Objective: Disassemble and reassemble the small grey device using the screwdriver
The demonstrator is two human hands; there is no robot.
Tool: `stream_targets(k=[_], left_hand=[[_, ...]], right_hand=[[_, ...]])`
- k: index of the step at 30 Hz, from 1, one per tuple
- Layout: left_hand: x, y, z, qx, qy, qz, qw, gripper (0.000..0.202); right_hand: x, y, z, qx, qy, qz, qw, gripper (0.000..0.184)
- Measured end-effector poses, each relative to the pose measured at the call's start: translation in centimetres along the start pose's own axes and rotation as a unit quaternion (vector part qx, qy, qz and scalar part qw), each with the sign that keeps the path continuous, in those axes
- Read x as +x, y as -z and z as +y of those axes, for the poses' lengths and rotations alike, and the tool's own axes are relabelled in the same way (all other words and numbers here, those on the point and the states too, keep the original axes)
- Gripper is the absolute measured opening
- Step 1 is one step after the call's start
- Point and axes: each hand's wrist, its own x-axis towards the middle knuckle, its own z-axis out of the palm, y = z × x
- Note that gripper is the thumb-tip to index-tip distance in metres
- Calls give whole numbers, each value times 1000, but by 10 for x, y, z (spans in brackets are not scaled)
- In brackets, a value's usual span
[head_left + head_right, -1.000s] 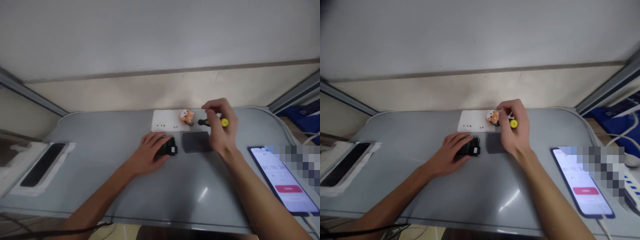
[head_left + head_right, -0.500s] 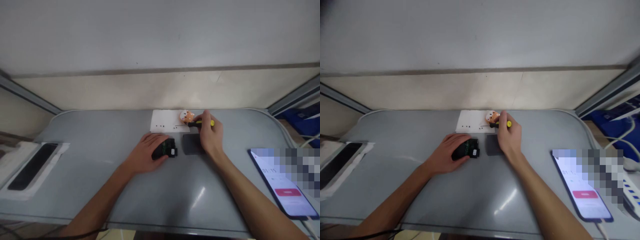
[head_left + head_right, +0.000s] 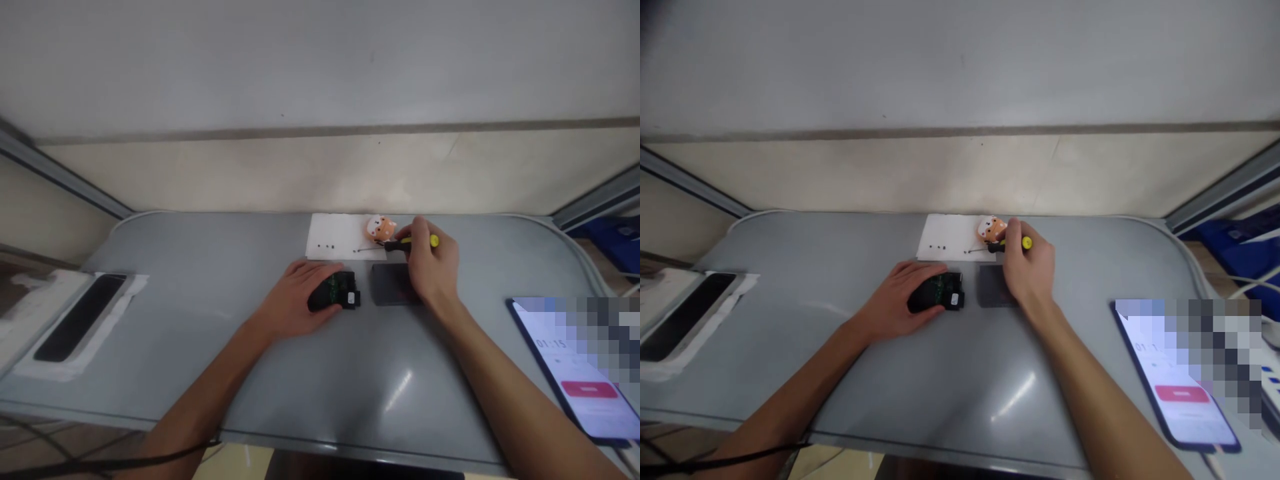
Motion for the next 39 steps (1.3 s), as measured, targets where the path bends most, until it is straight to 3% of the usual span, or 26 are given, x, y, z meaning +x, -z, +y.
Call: stream_targets(k=[7, 13, 16, 33, 39], left_hand=[[-1, 3, 2, -48, 16, 15, 999, 62], [-1, 1, -7, -88, 61, 190, 976, 19], [2, -1, -9, -88, 53, 227, 968, 12], [3, -6, -12, -74, -8, 262, 962, 5], [1, -7, -12, -67, -13, 247, 967, 5]], right_hand=[[-2, 3, -9, 60, 24, 57, 996, 41], [-16, 2, -21, 87, 54, -31, 994, 41], [-22, -2, -21, 113, 78, -70, 988, 43], [-27, -12, -16, 152, 73, -83, 982, 41], [-28, -11, -18, 131, 94, -96, 982, 43]])
